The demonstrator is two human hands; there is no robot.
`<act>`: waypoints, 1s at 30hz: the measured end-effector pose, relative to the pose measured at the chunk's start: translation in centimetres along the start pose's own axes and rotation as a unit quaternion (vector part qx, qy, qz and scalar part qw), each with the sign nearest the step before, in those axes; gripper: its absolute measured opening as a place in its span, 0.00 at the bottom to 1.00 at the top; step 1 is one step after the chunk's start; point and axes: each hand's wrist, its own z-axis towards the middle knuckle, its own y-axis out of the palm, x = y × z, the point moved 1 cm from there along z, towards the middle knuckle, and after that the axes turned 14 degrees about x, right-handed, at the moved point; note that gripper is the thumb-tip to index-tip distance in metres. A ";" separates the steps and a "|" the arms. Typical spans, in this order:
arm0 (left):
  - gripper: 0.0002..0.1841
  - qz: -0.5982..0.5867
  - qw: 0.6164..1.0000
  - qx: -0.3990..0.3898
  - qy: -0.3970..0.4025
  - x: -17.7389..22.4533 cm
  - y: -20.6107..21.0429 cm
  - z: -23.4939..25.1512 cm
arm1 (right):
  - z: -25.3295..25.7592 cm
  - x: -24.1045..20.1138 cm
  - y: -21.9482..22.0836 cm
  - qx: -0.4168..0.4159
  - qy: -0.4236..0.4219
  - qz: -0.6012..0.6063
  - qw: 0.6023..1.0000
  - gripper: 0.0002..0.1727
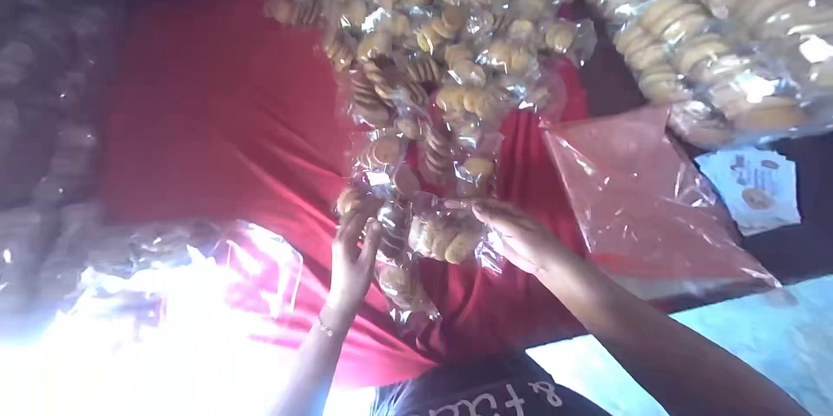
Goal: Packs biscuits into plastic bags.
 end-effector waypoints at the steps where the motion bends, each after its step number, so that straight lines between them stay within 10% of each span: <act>1: 0.29 -0.079 0.990 -0.078 -0.087 1.6 -0.8 -1.9 | -1.2 0.8 -0.1 -0.010 0.007 -0.006 1.000 0.17; 6: 0.14 -0.241 0.857 -0.269 -0.368 2.1 0.9 -9.6 | -5.4 5.7 -1.9 -0.089 -0.166 -0.146 0.971 0.18; 11: 0.10 -0.266 0.897 -0.120 -0.331 2.8 3.9 -13.9 | -7.9 10.3 -12.2 0.100 -0.283 -0.236 0.924 0.25; 15: 0.13 -0.210 0.935 -0.184 -0.220 5.8 9.6 -13.7 | -11.2 6.0 -11.6 -0.013 -0.142 -0.133 0.981 0.54; 19: 0.21 0.028 0.996 -0.074 -0.051 6.7 13.2 -6.4 | -11.3 6.0 -10.9 0.067 -0.245 -0.261 0.931 0.31; 23: 0.24 0.219 0.974 -0.011 -0.061 3.2 16.1 2.6 | -9.8 9.5 -13.9 0.075 -0.413 -0.358 0.834 0.30; 30: 0.18 0.111 0.988 -0.102 0.020 5.9 17.4 1.8 | -8.2 8.2 -15.1 -0.008 -0.421 -0.361 0.832 0.25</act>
